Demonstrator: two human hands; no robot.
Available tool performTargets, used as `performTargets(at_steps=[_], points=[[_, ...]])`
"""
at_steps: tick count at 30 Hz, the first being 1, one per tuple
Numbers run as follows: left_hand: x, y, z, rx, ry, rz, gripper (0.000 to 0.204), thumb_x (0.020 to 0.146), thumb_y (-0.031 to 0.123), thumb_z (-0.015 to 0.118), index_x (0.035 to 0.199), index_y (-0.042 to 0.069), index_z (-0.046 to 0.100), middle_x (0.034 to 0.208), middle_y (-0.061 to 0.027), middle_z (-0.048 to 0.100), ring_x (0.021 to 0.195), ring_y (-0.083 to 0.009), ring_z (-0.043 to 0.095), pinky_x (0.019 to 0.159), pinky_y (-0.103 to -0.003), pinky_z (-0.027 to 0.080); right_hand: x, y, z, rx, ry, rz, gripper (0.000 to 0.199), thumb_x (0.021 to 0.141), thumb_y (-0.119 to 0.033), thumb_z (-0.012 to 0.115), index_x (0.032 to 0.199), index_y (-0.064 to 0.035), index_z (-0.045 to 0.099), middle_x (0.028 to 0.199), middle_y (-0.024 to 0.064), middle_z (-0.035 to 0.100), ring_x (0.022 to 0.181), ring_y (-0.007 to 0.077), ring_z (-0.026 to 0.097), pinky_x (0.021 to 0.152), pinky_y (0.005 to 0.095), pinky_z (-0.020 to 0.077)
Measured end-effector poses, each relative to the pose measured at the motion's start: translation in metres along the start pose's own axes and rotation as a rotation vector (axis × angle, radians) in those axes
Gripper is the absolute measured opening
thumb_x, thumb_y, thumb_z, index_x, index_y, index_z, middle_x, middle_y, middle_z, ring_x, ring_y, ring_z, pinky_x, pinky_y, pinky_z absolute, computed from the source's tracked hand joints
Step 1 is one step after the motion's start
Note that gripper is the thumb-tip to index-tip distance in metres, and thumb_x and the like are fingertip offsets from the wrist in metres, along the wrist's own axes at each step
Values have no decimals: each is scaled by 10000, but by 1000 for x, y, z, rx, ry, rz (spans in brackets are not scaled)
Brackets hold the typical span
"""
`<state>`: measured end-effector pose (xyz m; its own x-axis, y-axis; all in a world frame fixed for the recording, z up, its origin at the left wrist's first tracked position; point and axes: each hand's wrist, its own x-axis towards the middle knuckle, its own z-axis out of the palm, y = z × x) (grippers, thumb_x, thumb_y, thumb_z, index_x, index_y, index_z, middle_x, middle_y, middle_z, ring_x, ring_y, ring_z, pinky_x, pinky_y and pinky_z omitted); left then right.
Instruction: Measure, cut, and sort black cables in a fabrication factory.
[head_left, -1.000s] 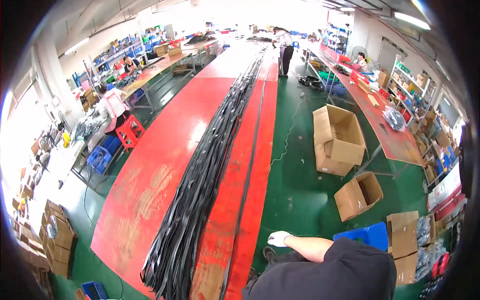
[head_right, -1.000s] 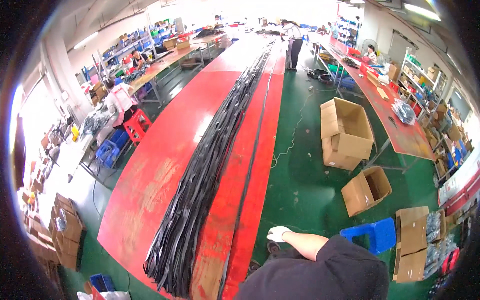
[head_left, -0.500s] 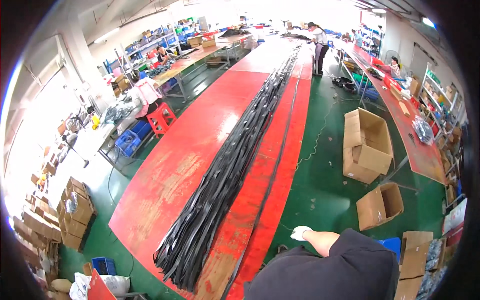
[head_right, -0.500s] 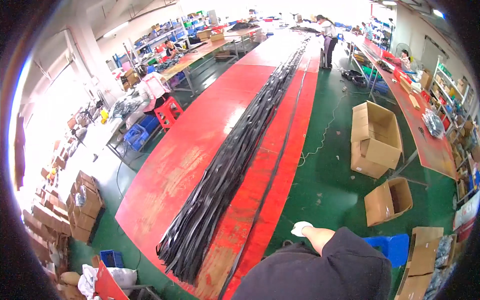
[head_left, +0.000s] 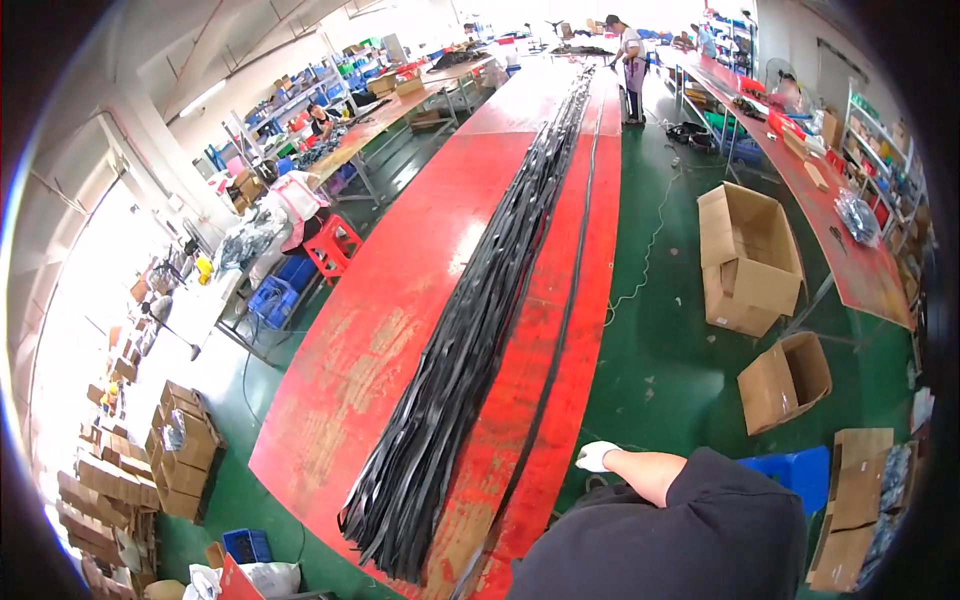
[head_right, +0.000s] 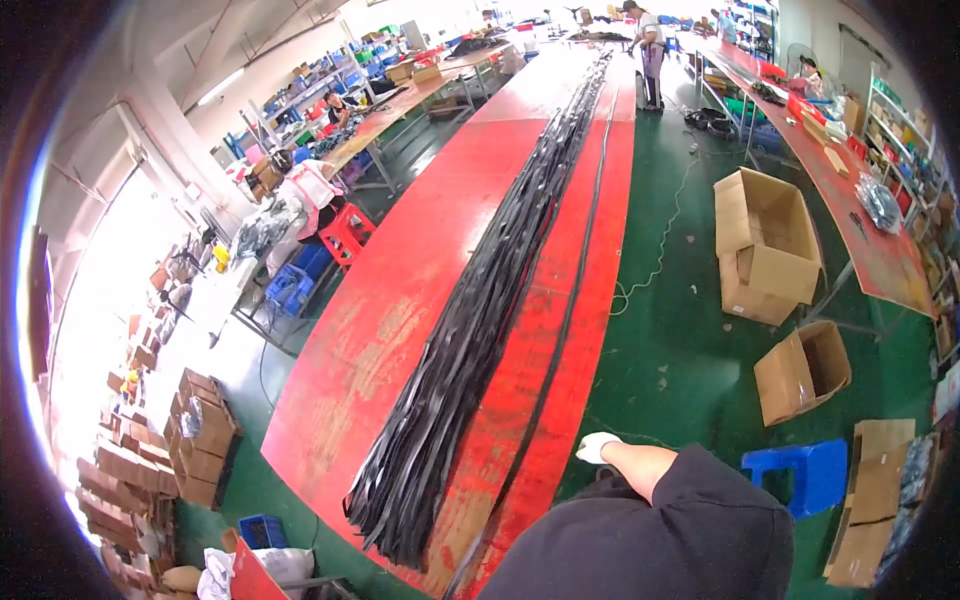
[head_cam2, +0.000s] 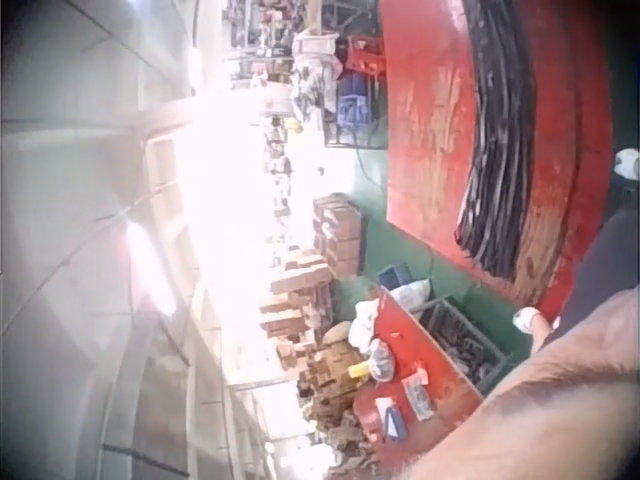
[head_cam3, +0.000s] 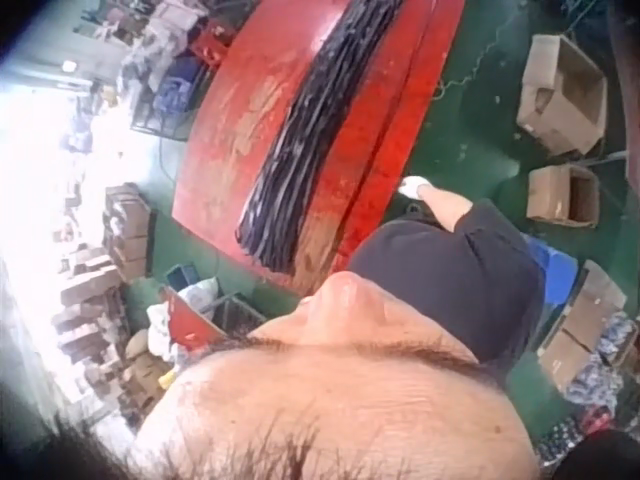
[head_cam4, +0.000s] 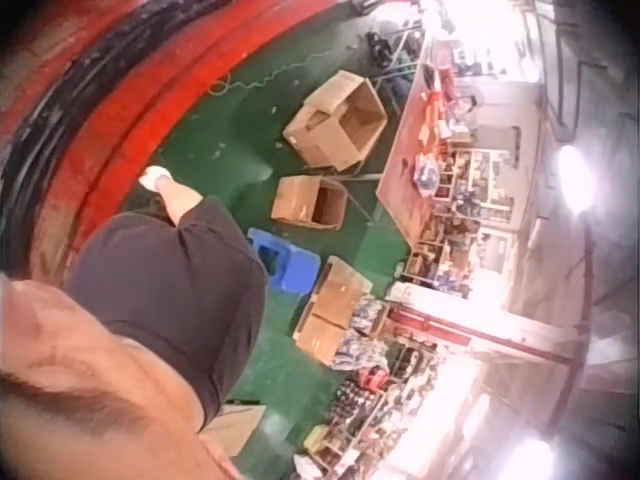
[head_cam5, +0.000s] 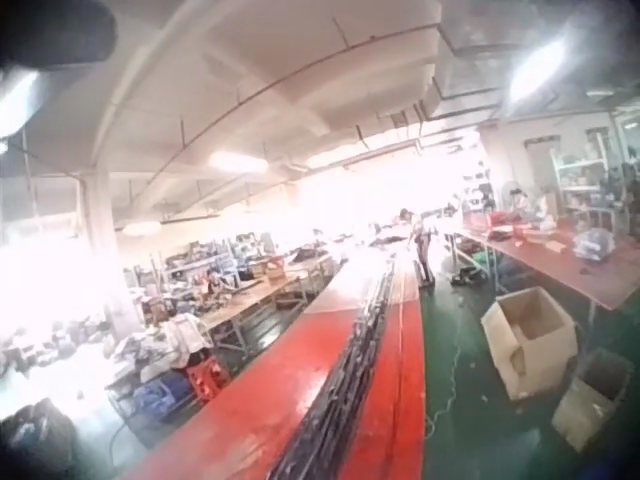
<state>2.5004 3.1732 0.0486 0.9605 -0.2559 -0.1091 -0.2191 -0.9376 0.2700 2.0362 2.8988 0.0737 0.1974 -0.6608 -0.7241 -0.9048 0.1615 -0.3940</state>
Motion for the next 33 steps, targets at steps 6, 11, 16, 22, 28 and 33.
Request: performTargets(at_steps=[6,11,16,22,28,33], points=[[20,-11,-12,3,53,-1,356,1025,300,546,1180,27,713,1128,-143,746,994,-331,703,886,-448,564,-6,49,23,-8,-21,150,486,931,-452,633,1282,-138,755,1345,142,722,1259,388,668,1044,503,528],[42,-32,-26,0,126,-11,350,1029,294,550,1184,21,707,1124,-145,743,993,-331,699,890,-445,562,-12,78,37,30,24,226,477,911,-455,641,1264,-161,767,1323,135,733,1233,388,682,1001,484,545],[76,-60,-51,-27,263,-25,345,1033,287,554,1188,16,700,1121,-147,739,992,-331,696,893,-442,560,-29,74,36,97,26,229,472,904,-446,628,1240,-148,776,1304,151,737,1229,378,686,994,481,545],[138,-55,-69,-424,255,-98,411,1050,317,564,1293,10,691,1281,-227,714,1149,-405,679,999,-473,521,-39,37,34,104,76,172,457,913,-428,620,1229,-136,776,1294,168,733,1230,396,673,1016,486,532],[166,-18,-56,-519,226,-106,314,1062,241,573,1210,-5,699,1222,-218,728,1124,-387,684,973,-458,522,-51,18,28,86,77,129,452,955,-410,589,1290,-158,758,1322,161,723,1253,374,665,1071,468,515],[198,-16,-34,-501,259,-96,299,1057,221,571,1189,-14,701,1166,-220,738,1051,-388,695,925,-460,531,-60,13,22,115,71,152,445,968,-412,604,1301,-156,752,1349,149,715,1282,349,653,1084,453,511]])
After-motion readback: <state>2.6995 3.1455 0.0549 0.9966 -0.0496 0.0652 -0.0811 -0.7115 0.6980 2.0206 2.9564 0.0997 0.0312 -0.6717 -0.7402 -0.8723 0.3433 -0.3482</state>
